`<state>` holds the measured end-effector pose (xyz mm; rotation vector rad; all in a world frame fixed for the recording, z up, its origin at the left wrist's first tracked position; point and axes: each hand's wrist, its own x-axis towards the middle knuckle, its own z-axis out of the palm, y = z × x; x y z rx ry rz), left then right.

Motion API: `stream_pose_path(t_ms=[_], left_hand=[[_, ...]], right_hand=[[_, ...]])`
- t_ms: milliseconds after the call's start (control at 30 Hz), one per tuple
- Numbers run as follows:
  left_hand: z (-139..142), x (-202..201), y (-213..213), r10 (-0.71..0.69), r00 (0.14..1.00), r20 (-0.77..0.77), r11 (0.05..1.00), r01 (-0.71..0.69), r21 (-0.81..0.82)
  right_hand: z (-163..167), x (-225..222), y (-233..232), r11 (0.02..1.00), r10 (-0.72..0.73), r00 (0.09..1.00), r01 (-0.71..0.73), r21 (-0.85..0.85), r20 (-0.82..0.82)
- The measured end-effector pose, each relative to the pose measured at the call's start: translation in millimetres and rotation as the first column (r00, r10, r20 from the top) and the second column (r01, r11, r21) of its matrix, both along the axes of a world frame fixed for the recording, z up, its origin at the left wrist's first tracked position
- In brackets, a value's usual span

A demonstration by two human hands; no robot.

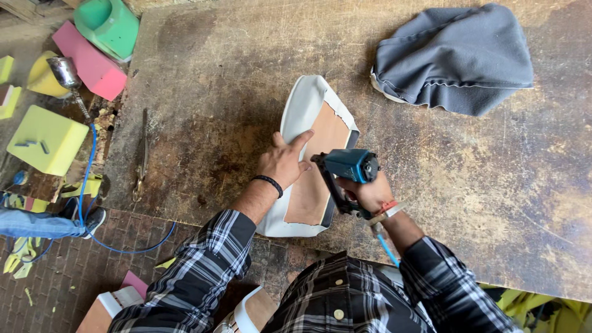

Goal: The person stretches a white fabric cover over a foam seat cushion on a wooden base and uses a pneumatic staple gun to fasten the fabric to the underside of the base, working around the edges and turning the cushion as they staple. They then carry the finished cushion and place it onto a chair frame.

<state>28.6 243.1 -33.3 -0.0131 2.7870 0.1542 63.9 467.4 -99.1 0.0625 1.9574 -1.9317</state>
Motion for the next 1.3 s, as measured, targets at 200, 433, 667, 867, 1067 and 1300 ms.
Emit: stream_pose_path(t_ms=[200, 433, 667, 867, 1067, 1300], left_hand=[[-5, 0, 2, -0.018, 1.0, -0.015, 0.999, 0.017, -0.046], [1, -1, -7, -0.011, 1.0, 0.003, 1.0, 0.011, 0.007], [13, 53, 18, -0.151, 0.988, -0.034, 0.985, 0.147, -0.089], [1, 66, 43, -0.048, 0.997, 0.055, 0.972, 0.034, 0.234], [-45, 21, 39, -0.003, 0.985, -0.173, 0.779, 0.111, 0.617], [-48, 15, 32, 0.048, 0.998, 0.04, 0.563, -0.06, 0.824]], right_hand=[[13, -7, -23, 1.0, 0.001, 0.998, 0.001, -0.026, 0.067], [-36, -16, 17, 0.941, 0.068, 0.981, -0.124, 0.316, 0.184], [-92, 8, 104, 0.477, 0.056, 0.998, -0.05, 0.877, 0.026], [-80, 20, 99, 0.583, -0.023, 0.965, 0.227, 0.78, -0.263], [-48, -29, -5, 0.836, -0.453, 0.814, 0.529, -0.144, 0.363], [-57, -50, -57, 0.578, -0.71, 0.692, 0.678, -0.454, 0.129]])
